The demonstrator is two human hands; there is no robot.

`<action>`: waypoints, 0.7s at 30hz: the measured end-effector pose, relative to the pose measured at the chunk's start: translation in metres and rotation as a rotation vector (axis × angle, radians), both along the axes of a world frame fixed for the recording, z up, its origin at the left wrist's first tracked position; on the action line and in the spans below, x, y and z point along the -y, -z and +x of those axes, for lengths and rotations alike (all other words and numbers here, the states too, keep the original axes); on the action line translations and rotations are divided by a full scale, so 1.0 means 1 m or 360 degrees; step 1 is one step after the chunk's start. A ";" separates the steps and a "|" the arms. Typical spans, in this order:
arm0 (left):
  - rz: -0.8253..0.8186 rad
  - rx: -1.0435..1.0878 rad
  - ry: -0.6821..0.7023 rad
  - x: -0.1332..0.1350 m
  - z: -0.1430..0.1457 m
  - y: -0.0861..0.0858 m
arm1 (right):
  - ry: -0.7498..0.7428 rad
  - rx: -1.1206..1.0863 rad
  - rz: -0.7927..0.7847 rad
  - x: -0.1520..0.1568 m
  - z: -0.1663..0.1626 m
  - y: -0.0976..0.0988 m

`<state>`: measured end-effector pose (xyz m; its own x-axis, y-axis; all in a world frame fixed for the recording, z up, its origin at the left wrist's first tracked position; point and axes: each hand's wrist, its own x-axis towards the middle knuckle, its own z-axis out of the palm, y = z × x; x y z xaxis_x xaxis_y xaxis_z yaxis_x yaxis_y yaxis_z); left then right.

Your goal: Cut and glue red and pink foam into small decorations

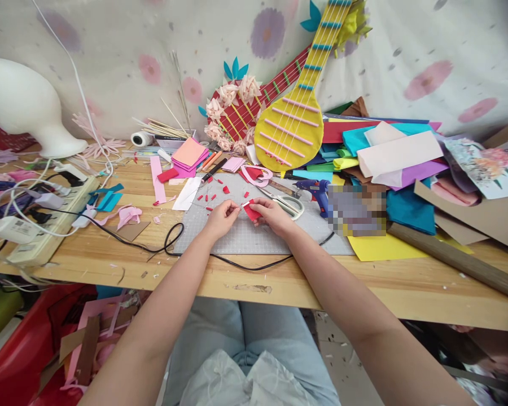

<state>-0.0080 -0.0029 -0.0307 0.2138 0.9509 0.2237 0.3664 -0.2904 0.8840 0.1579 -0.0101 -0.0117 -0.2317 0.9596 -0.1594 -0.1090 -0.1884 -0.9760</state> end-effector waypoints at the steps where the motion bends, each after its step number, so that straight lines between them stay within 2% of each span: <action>1: -0.0001 0.0003 0.0002 0.000 0.000 0.000 | 0.0001 0.0014 0.0003 0.000 0.000 0.000; 12: -0.0023 0.0092 0.0037 0.000 0.000 0.001 | 0.0138 0.0100 0.0060 -0.005 -0.005 0.004; 14: -0.0156 0.0234 0.0017 -0.001 0.002 -0.003 | 0.0132 0.0109 0.0097 -0.006 -0.004 0.005; 18: -0.0535 0.0657 -0.0177 -0.003 0.005 -0.017 | 0.0056 0.0115 0.0183 -0.006 -0.001 0.002; 21: -0.0715 0.0797 -0.0111 -0.002 0.006 -0.026 | -0.0069 0.0166 0.0271 -0.006 0.001 -0.001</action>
<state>-0.0018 -0.0006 -0.0050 0.1221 0.9826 -0.1403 -0.1144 0.1543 0.9814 0.1589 -0.0043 -0.0110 -0.2643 0.9642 -0.0213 -0.0008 -0.0224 -0.9997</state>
